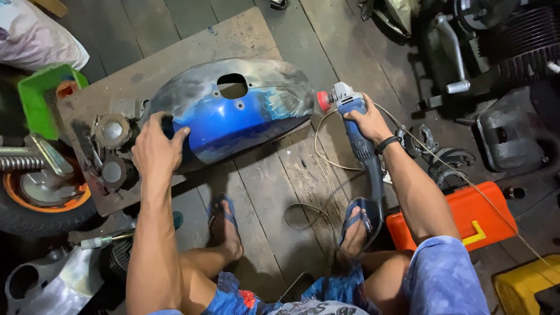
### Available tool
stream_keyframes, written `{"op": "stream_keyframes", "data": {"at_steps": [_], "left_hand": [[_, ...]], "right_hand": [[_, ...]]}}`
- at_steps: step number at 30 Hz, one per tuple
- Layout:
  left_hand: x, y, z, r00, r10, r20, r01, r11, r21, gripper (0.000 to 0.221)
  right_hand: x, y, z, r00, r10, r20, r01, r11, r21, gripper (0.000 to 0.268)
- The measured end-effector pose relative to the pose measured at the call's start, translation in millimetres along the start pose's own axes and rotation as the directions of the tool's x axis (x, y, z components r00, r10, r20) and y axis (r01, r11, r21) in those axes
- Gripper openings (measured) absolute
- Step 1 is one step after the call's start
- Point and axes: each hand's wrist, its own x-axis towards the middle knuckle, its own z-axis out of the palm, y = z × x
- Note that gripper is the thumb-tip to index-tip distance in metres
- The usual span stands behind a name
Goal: Applying spray and using an angle grinder to sand and repair a motorcycle fuel tank.
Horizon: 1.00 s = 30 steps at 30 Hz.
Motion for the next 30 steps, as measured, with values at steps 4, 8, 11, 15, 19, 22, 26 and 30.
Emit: {"op": "stream_keyframes", "data": {"at_steps": [4, 8, 11, 15, 19, 22, 26, 30], "left_hand": [[0, 1, -3, 0.999, -0.004, 0.034, 0.004, 1.0, 0.0, 0.051], [0, 1, 0, 1.0, -0.006, -0.01, 0.006, 1.0, 0.01, 0.05], [0, 1, 0, 1.0, -0.011, -0.012, 0.012, 1.0, 0.013, 0.05], [2, -3, 4, 1.0, -0.015, -0.006, 0.015, 1.0, 0.013, 0.051], [3, -3, 3, 1.0, -0.009, -0.005, 0.009, 1.0, 0.002, 0.05], [4, -6, 5, 1.0, -0.007, -0.007, 0.007, 1.0, 0.001, 0.051], [4, -9, 7, 1.0, 0.007, -0.012, -0.007, 1.0, 0.006, 0.05], [1, -4, 4, 1.0, 0.015, -0.028, -0.015, 1.0, 0.008, 0.049]], "right_hand": [[9, 4, -1, 1.0, 0.0, 0.002, 0.0, 1.0, 0.0, 0.098], [20, 8, -1, 1.0, -0.014, 0.005, 0.014, 1.0, 0.011, 0.1], [20, 8, -1, 1.0, -0.011, 0.006, 0.011, 1.0, 0.011, 0.1], [10, 2, -1, 1.0, 0.0, 0.002, 0.0, 1.0, 0.022, 0.1], [8, 1, 2, 1.0, 0.004, -0.003, -0.004, 1.0, 0.019, 0.099], [2, 0, 3, 1.0, 0.014, 0.003, -0.014, 1.0, 0.024, 0.102], [-1, 10, 0, 1.0, 0.017, 0.002, -0.017, 1.0, -0.003, 0.101], [-16, 8, -1, 1.0, 0.016, 0.015, -0.015, 0.999, -0.05, 0.102]]}}
